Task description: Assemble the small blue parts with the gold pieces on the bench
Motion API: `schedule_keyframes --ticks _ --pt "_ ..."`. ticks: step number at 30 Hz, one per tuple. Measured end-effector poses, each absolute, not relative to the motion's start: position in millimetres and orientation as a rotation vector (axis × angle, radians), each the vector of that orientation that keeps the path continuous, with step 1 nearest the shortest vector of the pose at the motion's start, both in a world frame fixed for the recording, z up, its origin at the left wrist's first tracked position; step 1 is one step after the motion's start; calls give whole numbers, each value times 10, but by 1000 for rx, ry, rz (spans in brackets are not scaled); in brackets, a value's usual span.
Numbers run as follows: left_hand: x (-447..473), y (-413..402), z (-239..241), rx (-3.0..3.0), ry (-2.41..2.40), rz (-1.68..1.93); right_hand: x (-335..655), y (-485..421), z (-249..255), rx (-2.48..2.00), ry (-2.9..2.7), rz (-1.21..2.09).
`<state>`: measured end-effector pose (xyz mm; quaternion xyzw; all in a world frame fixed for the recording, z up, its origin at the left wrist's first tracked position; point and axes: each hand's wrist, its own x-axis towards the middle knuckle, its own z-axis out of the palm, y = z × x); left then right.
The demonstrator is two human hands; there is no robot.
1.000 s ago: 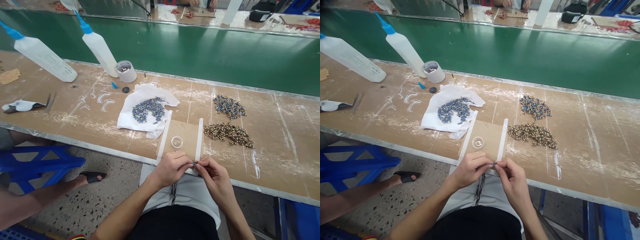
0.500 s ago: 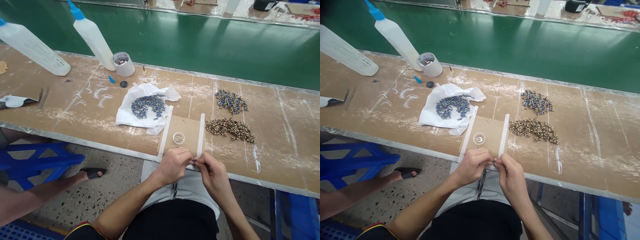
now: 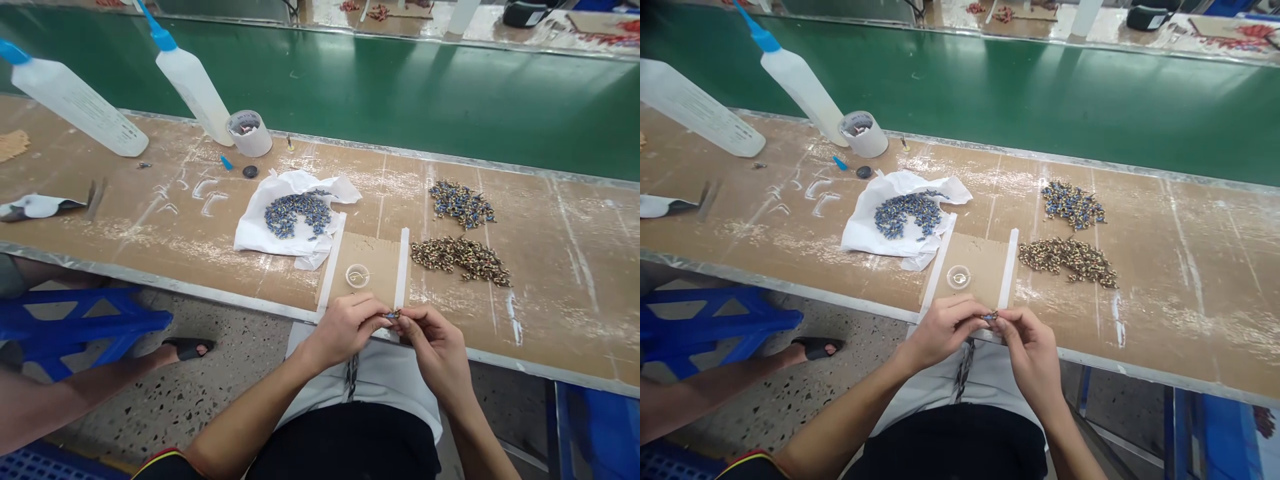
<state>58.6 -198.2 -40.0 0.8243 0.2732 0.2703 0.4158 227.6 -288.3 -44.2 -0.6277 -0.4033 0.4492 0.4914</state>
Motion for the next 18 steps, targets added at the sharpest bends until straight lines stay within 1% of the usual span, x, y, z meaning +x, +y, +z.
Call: schedule_keyframes --ticks 5,11,18 --pt "579 -1983 -381 2102 681 635 2280 -2909 -471 -1524 -945 1107" --pt "576 -1967 -356 2147 678 588 2373 -2877 -449 -1507 -970 1231" --pt "596 -1957 -382 2161 686 567 2363 -2861 -446 -1494 -1045 1202"
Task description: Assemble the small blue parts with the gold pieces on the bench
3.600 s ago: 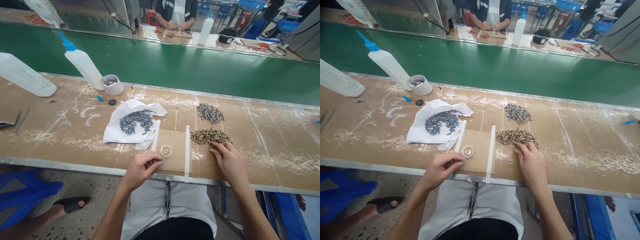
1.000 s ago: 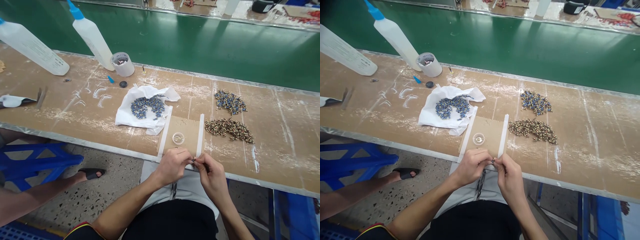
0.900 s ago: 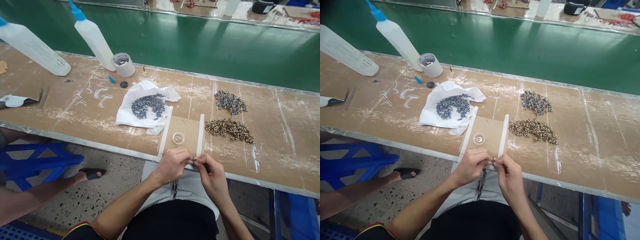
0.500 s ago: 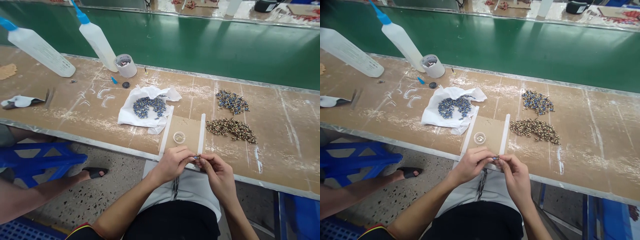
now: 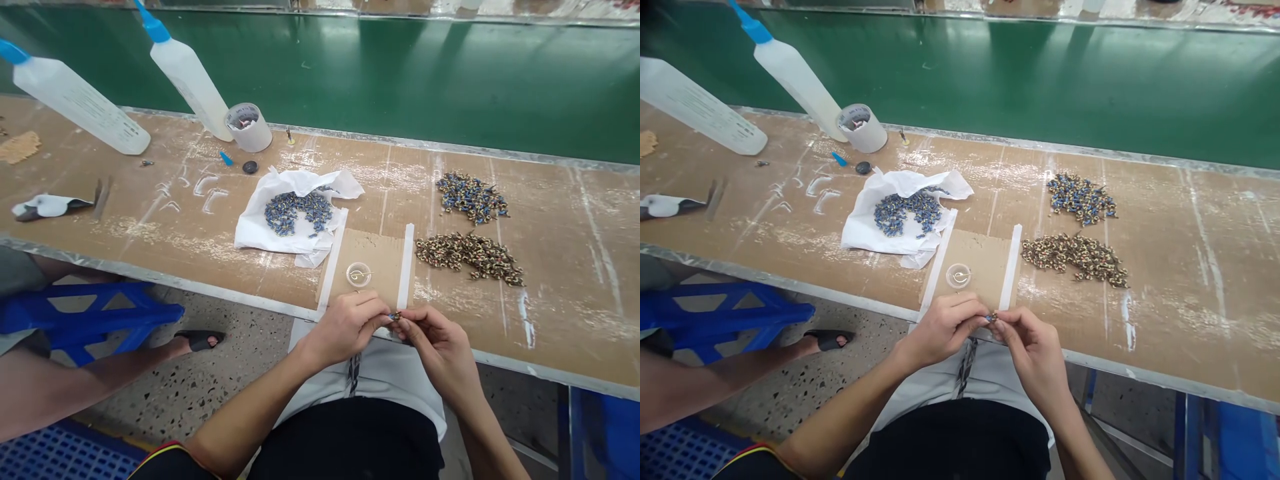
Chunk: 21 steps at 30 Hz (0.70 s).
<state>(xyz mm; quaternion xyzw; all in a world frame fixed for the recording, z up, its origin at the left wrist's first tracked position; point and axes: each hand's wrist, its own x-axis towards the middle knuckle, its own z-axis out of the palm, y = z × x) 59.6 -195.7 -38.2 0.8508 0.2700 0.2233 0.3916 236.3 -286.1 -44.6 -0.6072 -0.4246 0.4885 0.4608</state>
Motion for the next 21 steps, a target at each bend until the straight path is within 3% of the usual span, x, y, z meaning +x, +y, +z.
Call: schedule_keyframes --ticks 21 --pt "619 -1985 -460 2222 701 568 2338 -2815 -498 -1522 -1317 1120"
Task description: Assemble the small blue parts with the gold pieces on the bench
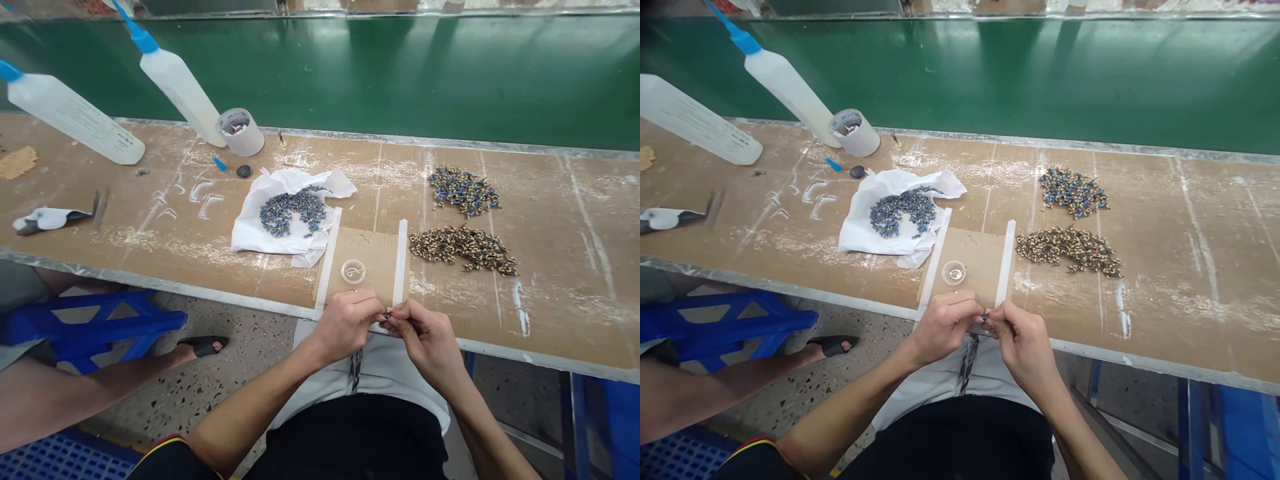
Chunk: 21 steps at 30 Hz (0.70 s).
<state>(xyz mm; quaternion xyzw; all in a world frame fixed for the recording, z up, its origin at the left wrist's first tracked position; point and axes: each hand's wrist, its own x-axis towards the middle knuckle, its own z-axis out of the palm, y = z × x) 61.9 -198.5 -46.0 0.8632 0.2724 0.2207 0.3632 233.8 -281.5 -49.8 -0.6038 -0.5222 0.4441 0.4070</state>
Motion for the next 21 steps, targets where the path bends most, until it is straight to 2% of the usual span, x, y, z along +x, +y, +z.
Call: schedule_keyframes --ticks 8,21 --pt "591 -1960 -383 2130 719 557 2374 -2762 -459 -1421 -1195 1262" --pt "578 -1910 -355 2106 656 583 2413 -2774 -389 -1258 -1331 1183"
